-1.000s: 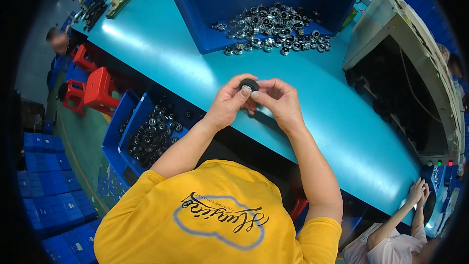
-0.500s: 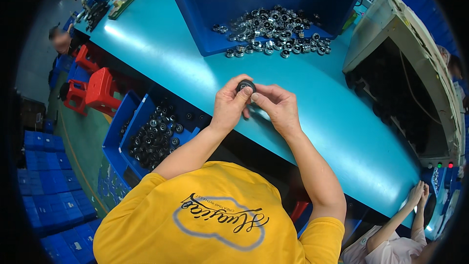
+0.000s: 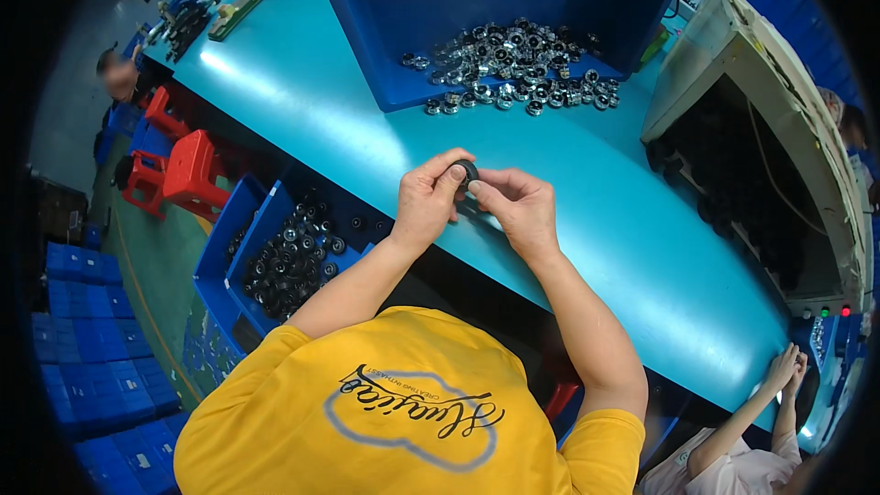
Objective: Assembling small metal bearings into plastic housings at a factory workbench.
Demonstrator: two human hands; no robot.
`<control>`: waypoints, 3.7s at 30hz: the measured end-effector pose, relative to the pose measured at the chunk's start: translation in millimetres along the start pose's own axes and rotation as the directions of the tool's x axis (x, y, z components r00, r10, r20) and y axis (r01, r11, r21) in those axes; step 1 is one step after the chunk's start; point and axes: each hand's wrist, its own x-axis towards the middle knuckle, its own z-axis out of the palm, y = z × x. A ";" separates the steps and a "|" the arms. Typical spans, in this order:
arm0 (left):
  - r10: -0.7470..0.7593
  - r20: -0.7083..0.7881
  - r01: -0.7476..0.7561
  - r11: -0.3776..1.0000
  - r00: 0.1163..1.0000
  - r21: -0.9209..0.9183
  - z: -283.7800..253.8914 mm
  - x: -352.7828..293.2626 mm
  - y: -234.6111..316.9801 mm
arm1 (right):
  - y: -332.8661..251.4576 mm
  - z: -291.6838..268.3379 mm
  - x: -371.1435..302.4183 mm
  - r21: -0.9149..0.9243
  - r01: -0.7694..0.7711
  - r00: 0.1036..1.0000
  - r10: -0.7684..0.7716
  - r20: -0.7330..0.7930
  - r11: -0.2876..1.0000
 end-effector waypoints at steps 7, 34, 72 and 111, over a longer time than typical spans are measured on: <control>-0.056 0.105 0.077 0.974 0.993 -0.213 -7.4 2.5 2.6 | -9.3 -2.7 5.7 0.082 -0.094 0.995 0.091 0.042 0.992; 0.118 0.153 -0.113 0.993 0.981 -0.041 -2.0 -4.3 2.8 | -10.5 -5.6 9.2 0.098 -0.164 0.985 0.158 0.070 0.982; 0.205 0.124 -0.231 0.939 0.971 0.254 3.6 -10.9 4.9 | -6.6 -11.7 10.7 0.040 -0.201 0.975 0.196 0.109 0.979; 0.064 0.269 -0.050 0.997 0.961 -0.057 -5.9 -4.4 3.0 | -4.0 -15.2 9.8 -0.102 -0.130 0.985 0.140 0.104 0.986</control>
